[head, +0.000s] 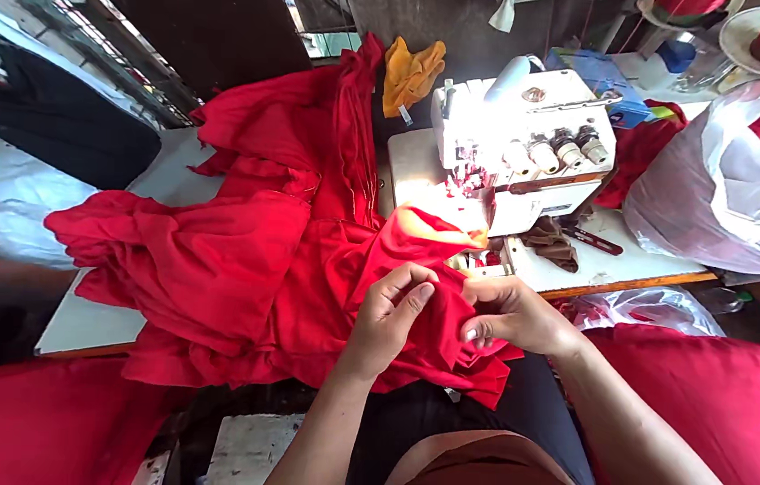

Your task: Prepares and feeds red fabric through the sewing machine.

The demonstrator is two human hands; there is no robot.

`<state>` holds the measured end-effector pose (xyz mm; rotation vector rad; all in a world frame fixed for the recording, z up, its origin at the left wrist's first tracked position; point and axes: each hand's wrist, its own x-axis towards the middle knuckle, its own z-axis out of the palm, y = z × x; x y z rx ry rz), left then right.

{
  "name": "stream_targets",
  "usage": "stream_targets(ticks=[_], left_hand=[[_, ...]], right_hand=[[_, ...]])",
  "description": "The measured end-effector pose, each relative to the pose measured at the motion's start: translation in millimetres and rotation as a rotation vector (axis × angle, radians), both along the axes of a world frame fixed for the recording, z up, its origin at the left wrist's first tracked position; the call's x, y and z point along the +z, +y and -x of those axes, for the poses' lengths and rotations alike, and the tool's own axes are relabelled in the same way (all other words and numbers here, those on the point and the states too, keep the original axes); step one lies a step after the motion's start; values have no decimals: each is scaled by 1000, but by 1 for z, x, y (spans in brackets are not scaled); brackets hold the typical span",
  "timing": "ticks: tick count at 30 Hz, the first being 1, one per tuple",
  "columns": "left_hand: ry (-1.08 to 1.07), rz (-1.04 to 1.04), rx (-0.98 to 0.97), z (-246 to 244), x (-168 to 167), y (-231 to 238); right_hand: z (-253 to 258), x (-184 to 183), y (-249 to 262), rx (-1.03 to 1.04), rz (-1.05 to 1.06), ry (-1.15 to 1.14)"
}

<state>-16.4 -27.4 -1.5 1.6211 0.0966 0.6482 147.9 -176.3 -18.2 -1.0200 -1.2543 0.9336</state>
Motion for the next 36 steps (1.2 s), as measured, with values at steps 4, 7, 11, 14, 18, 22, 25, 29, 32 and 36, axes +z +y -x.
stream_targets(ticks=[4,7,11,14,18,22,25,29,32,36], left_hand=[[-69,254,13,-4,-2,-10],[-67,208,-39,0,-9,-6],[-16,83,-294,8,-21,4],[-30,81,-292,10,-26,7],[-182,376,-324,8,-26,9],[-331,730,-517,-1,-29,-3],[-377,835,-611,2,-34,-7],[-103,486,-587,10,-29,4],[-203,523,-424,13,-19,8],[-437,790,-469,8,-23,10]], right_hand=[[0,-5,8,-68,-127,-27],[0,-2,8,-43,-196,78],[7,1,8,91,-205,635],[12,-2,8,150,-163,832],[12,-18,7,164,-101,626],[20,-23,7,165,-16,549],[14,-17,7,224,-93,615],[8,8,-2,210,-130,811],[8,4,-3,217,-88,878],[4,-5,0,110,-87,705]])
